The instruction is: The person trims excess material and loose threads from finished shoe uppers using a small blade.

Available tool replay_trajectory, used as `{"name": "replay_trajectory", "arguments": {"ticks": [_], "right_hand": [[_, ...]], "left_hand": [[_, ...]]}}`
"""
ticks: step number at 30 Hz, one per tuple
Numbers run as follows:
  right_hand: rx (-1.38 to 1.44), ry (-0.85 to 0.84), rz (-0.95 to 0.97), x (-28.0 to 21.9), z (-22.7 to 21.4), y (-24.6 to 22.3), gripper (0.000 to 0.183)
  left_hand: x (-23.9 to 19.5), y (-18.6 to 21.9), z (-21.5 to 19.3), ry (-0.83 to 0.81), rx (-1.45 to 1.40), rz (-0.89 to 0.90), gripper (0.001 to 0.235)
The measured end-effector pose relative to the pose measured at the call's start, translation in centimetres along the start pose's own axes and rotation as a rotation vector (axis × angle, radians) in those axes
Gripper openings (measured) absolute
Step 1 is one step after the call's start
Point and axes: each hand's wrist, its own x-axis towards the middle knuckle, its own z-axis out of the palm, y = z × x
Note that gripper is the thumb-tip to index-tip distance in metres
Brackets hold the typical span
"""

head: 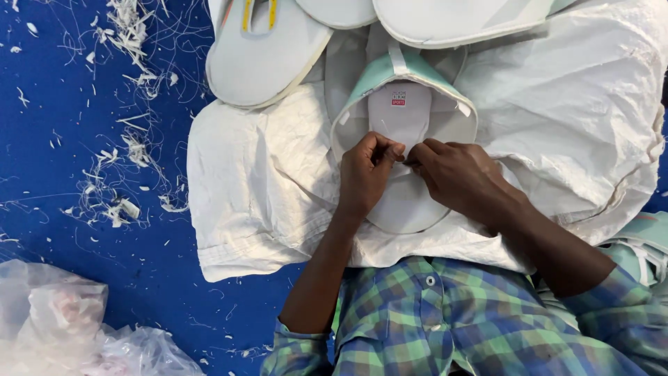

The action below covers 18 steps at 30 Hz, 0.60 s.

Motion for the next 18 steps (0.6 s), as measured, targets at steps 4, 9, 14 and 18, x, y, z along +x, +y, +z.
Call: {"name": "replay_trajectory", "arguments": {"ticks": [4, 9, 14, 18], "right_hand": [[-0.022, -0.073, 0.035, 0.5, -2.3, -1.3, 0.010], [-0.023, -0.097, 0.077, 0.3, -3.3, -2.2, 0.016], [-0.022, -0.092, 0.124, -0.2, -3.8, -1.9, 0.019], [-0.001, -0.102, 0.228, -0.5, -4.5, -1.7, 0.025]], "left_hand": [[0.2, -0.6, -0.1, -0.001, -0.007, -0.006, 0.023], [0.3, -0.7, -0.9, 0.032, -0.070, -0.015, 0.023], [-0.4, 2.1, -1.4, 0.026, 0.244, 0.081, 0.022], [-0.9, 2.2, -1.1, -0.059, 0.645, 0.296, 0.032]]}}
